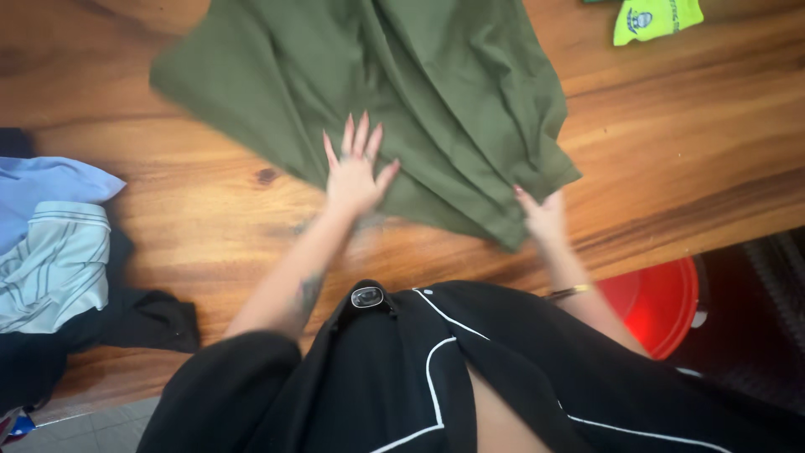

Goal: The person folds a green t-shirt, a pair of neon yellow socks, an olive green shirt, light blue shorts, light blue shorts, brown shorts, black shorts, black shorts with white stripes, and a pink top on a wooden table. Each item is folded by hand and placed in a neat pile.

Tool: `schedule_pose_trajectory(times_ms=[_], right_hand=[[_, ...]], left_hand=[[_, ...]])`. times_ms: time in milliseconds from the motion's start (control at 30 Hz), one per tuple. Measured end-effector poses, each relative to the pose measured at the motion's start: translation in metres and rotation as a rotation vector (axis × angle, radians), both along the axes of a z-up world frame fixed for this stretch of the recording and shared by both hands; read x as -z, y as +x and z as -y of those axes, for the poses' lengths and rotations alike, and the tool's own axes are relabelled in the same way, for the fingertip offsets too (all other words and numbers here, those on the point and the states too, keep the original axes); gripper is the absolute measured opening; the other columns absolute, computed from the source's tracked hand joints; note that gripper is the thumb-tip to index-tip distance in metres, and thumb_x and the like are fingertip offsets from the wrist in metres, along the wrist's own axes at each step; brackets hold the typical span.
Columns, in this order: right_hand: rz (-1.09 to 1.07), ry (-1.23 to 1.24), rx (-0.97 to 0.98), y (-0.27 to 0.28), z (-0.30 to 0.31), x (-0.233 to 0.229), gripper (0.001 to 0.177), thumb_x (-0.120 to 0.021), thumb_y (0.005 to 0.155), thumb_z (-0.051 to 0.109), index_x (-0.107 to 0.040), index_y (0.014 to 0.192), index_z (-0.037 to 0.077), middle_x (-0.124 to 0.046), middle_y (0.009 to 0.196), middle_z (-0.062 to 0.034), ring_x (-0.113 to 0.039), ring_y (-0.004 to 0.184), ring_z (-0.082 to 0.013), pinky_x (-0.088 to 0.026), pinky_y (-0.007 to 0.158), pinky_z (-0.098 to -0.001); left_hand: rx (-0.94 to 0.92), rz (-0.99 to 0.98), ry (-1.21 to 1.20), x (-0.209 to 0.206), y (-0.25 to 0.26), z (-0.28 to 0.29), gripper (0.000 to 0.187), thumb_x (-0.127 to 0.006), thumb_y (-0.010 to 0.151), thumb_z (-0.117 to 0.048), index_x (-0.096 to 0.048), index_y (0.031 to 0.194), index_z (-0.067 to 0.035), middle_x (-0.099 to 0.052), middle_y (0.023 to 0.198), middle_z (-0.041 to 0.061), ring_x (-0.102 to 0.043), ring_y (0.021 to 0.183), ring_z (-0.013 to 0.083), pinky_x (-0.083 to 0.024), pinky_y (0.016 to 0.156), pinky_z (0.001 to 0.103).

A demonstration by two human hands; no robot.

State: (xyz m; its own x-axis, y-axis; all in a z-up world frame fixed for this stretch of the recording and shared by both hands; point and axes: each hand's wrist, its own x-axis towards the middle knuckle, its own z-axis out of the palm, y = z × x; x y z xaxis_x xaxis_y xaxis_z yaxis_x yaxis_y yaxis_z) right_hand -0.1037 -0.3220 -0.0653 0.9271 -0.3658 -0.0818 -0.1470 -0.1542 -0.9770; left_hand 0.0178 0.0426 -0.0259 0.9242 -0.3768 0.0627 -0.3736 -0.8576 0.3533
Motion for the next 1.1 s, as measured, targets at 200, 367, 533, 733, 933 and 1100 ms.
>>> schedule_pose_trajectory(times_ms=[200, 367, 533, 733, 933, 1100], right_hand=[[-0.254, 0.123, -0.084, 0.014, 0.091, -0.043, 0.065, -0.076, 0.090, 0.008, -0.045, 0.146, 0.003, -0.062, 0.140, -0.0110, -0.062, 0.126, -0.0231, -0.056, 0.102, -0.0382], [0.011, -0.693, 0.037, 0.033, 0.042, -0.083, 0.077, -0.093, 0.081, 0.021, -0.046, 0.138, 0.000, -0.057, 0.133, -0.0133, -0.060, 0.125, -0.0305, -0.052, 0.104, -0.0422], [0.411, -0.832, -0.511, 0.021, -0.089, -0.089, 0.073, -0.089, 0.074, 0.030, -0.059, 0.136, 0.006, -0.054, 0.136, -0.0154, -0.050, 0.128, -0.0372, -0.044, 0.110, -0.0481], [0.406, -0.830, -0.425, 0.057, -0.121, -0.099, 0.031, -0.082, 0.082, 0.006, -0.076, 0.110, 0.016, -0.068, 0.119, -0.0075, -0.060, 0.114, -0.0289, -0.050, 0.096, -0.0413], [0.597, -0.680, -0.392, 0.051, -0.098, -0.140, 0.029, -0.069, 0.091, -0.008, -0.072, 0.115, 0.007, -0.073, 0.123, -0.0088, -0.067, 0.114, -0.0293, -0.054, 0.098, -0.0394], [0.727, -0.882, -0.569, 0.012, -0.100, -0.141, 0.042, -0.066, 0.076, -0.009, -0.076, 0.109, 0.015, -0.075, 0.120, -0.0066, -0.069, 0.113, -0.0264, -0.054, 0.094, -0.0409]], left_hand=[[-0.237, -0.027, -0.751, 0.009, -0.090, 0.013, 0.083, -0.065, 0.101, -0.045, -0.024, 0.159, -0.002, -0.017, 0.167, 0.022, -0.023, 0.157, 0.0377, -0.015, 0.130, 0.055], [-1.298, 0.149, -0.844, 0.034, -0.012, -0.079, 0.108, -0.083, 0.091, -0.043, -0.014, 0.153, 0.014, -0.019, 0.155, 0.032, -0.040, 0.136, 0.0417, -0.037, 0.114, 0.051], [-1.138, -0.347, -1.881, 0.038, 0.034, -0.137, 0.065, -0.086, 0.081, -0.025, -0.058, 0.133, 0.002, -0.056, 0.138, 0.018, -0.066, 0.115, 0.0299, -0.058, 0.096, 0.043], [-0.562, -0.713, -2.177, -0.013, 0.087, -0.149, 0.040, -0.067, 0.089, -0.030, -0.066, 0.122, -0.008, -0.070, 0.123, 0.010, -0.066, 0.115, 0.0305, -0.055, 0.102, 0.048], [-0.267, -0.039, -2.043, -0.104, 0.061, -0.166, 0.026, -0.070, 0.102, -0.019, -0.069, 0.119, 0.001, -0.069, 0.117, 0.011, -0.064, 0.114, 0.0257, -0.052, 0.107, 0.043], [-0.751, 0.023, -2.033, -0.098, -0.096, -0.174, 0.025, -0.061, 0.094, -0.014, -0.067, 0.113, 0.001, -0.069, 0.115, 0.012, -0.068, 0.107, 0.0251, -0.059, 0.098, 0.042]])
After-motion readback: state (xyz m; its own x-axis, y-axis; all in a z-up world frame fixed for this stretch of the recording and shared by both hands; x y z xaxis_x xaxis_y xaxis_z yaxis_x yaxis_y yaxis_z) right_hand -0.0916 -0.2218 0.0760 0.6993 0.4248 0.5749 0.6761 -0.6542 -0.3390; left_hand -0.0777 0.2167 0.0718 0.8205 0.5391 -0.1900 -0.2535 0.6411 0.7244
